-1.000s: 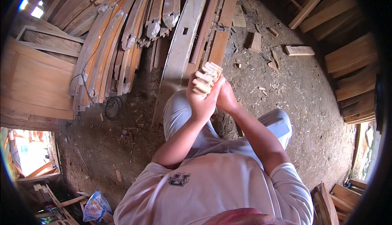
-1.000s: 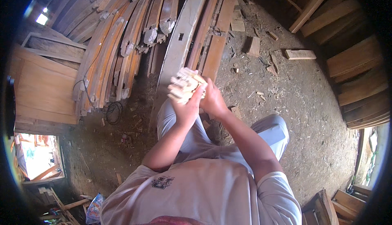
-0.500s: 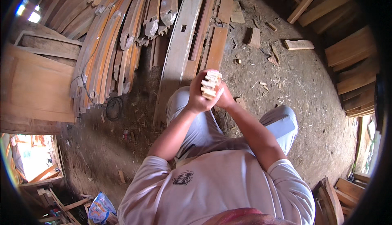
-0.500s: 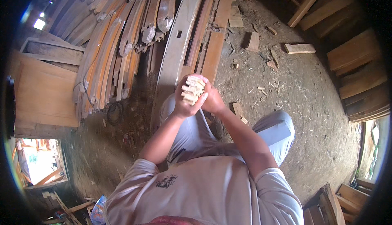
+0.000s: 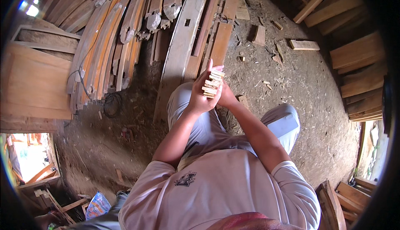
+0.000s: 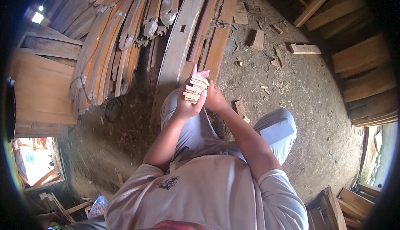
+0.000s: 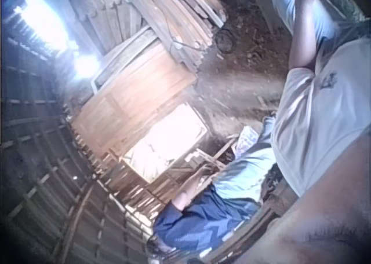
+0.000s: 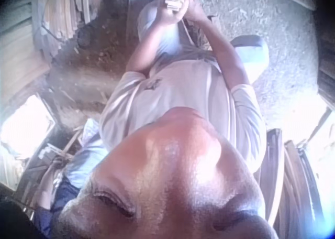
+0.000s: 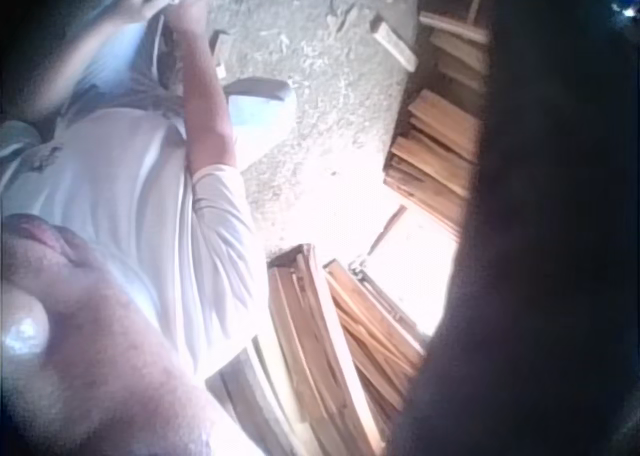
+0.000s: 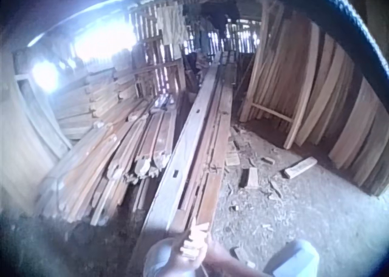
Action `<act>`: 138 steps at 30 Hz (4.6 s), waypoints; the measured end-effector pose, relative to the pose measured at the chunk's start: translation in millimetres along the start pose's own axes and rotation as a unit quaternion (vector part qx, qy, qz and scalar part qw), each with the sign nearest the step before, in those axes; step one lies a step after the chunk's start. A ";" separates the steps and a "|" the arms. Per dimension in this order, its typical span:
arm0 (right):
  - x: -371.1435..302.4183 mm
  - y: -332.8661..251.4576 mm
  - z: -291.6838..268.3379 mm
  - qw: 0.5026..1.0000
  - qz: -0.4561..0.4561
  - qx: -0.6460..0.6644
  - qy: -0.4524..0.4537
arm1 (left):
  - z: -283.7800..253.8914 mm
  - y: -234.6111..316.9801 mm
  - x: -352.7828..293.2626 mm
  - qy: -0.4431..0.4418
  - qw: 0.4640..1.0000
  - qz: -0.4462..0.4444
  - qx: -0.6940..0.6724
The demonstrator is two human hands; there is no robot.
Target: The person picks up small wooden slats from a pile on the floor, stacks them into a neat bundle, and places the bundle onto a wooden frame structure. The person then adjusts the position of the wooden frame.
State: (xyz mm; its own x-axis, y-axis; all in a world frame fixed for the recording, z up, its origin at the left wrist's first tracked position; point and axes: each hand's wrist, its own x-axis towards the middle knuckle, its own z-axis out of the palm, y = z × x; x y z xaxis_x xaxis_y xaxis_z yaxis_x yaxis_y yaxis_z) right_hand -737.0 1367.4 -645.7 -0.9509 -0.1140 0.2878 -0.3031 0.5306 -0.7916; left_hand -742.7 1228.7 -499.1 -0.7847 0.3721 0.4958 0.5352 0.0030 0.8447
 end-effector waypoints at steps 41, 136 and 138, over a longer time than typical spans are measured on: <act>-5.2 72.2 121.9 0.611 0.394 0.649 0.225 | -1.7 -1.7 -22.2 0.142 0.988 -0.053 0.026; -52.5 75.6 60.2 0.695 0.497 0.440 0.276 | 30.5 -32.0 -29.1 0.024 0.999 -0.026 0.036; -41.5 70.4 81.1 0.680 0.517 0.455 0.250 | 20.8 -33.2 -34.3 0.056 0.996 -0.042 0.059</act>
State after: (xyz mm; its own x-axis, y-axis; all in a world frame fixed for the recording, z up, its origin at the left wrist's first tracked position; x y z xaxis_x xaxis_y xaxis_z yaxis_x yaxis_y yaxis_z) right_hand -724.0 1341.3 -757.1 -0.6130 0.3463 -0.7101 0.3822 -0.6566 -0.6502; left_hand -727.1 1235.1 -548.3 -0.8547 0.2610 0.4488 0.4936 0.1407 0.8582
